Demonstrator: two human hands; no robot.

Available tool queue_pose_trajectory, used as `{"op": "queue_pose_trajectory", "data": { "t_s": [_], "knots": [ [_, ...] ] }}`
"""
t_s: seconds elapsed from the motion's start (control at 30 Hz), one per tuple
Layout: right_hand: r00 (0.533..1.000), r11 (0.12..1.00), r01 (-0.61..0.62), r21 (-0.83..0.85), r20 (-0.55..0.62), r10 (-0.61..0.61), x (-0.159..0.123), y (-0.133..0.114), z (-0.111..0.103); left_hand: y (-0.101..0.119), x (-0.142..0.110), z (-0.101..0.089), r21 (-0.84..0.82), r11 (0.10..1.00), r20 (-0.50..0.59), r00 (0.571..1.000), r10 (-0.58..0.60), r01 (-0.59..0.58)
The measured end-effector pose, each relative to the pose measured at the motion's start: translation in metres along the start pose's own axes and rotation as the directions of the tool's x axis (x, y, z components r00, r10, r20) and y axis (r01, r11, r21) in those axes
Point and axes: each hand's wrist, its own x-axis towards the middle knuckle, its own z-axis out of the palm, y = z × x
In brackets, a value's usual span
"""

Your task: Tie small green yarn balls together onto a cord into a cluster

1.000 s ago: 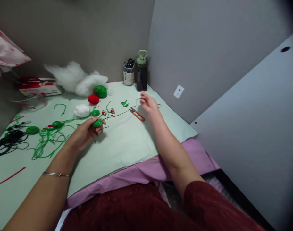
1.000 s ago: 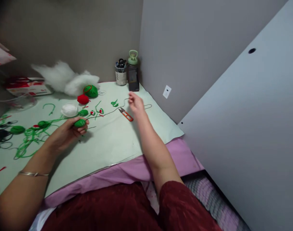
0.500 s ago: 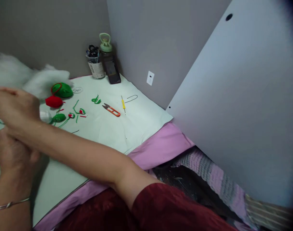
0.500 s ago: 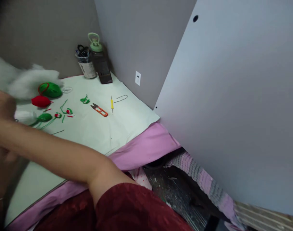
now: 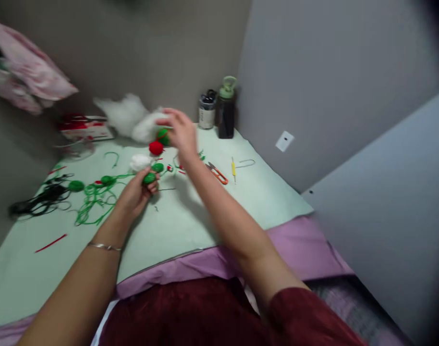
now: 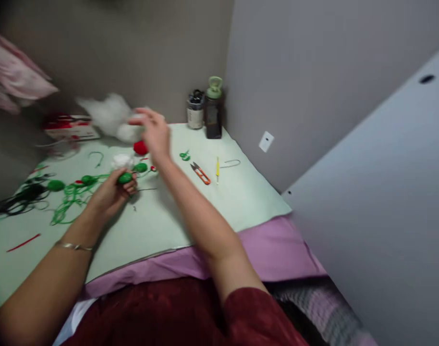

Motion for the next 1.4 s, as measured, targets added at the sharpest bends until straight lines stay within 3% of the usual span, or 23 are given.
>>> {"op": "queue_pose_trajectory", "data": {
  "t_s": [0.07, 0.17, 0.27, 0.33, 0.47, 0.67, 0.7, 0.9, 1.03, 1.17, 1.4],
  "knots": [
    [0.984, 0.995, 0.098, -0.022, -0.144, -0.1, 0.014, 0.006, -0.037, -0.002, -0.003, 0.001, -0.034, 0.999, 0.05, 0.999, -0.021, 0.023],
    [0.977, 0.988, 0.156, -0.02, -0.145, -0.157, 0.014, 0.028, -0.068, -0.005, -0.005, 0.003, -0.044, 0.999, 0.102, 0.995, -0.019, 0.024],
    [0.997, 0.999, 0.052, -0.013, 0.058, -0.051, -0.01, 0.054, -0.063, -0.01, -0.005, 0.0, 0.006, 0.999, 0.176, 0.983, -0.04, 0.04],
    [0.982, 0.999, -0.001, -0.054, 0.19, 0.011, -0.028, 0.068, -0.05, -0.012, -0.004, -0.002, 0.043, 0.999, 0.219, 0.975, -0.034, 0.025],
    [0.887, 0.968, -0.041, -0.248, 0.437, 0.149, -0.046, 0.079, -0.033, -0.011, -0.005, -0.002, 0.087, 0.996, 0.232, 0.972, -0.038, 0.018],
    [0.74, 0.945, -0.144, -0.295, 0.602, 0.3, -0.038, 0.058, -0.064, -0.007, -0.008, 0.001, 0.111, 0.994, 0.26, 0.965, -0.035, 0.006],
    [0.737, 0.951, -0.166, -0.261, 0.608, 0.295, -0.036, 0.055, -0.069, -0.007, -0.008, 0.001, 0.101, 0.995, 0.26, 0.965, -0.04, 0.014],
    [0.889, 0.976, -0.207, 0.069, 0.431, 0.158, -0.023, 0.051, -0.082, -0.006, -0.008, 0.0, 0.0, 0.995, 0.353, 0.931, -0.092, 0.098],
    [0.956, 0.956, -0.177, 0.234, 0.271, 0.111, -0.011, 0.051, -0.094, -0.007, -0.008, -0.001, 0.008, 0.993, 0.327, 0.938, -0.118, 0.122],
    [0.978, 0.951, -0.187, 0.246, 0.137, 0.157, -0.003, 0.053, -0.105, -0.008, -0.008, -0.001, 0.032, 0.993, 0.301, 0.947, -0.116, 0.112],
    [0.98, 0.87, -0.144, 0.471, -0.056, 0.192, 0.006, 0.052, -0.126, -0.008, -0.009, 0.0, 0.025, 0.992, 0.294, 0.948, -0.124, 0.122]
  ]
}}
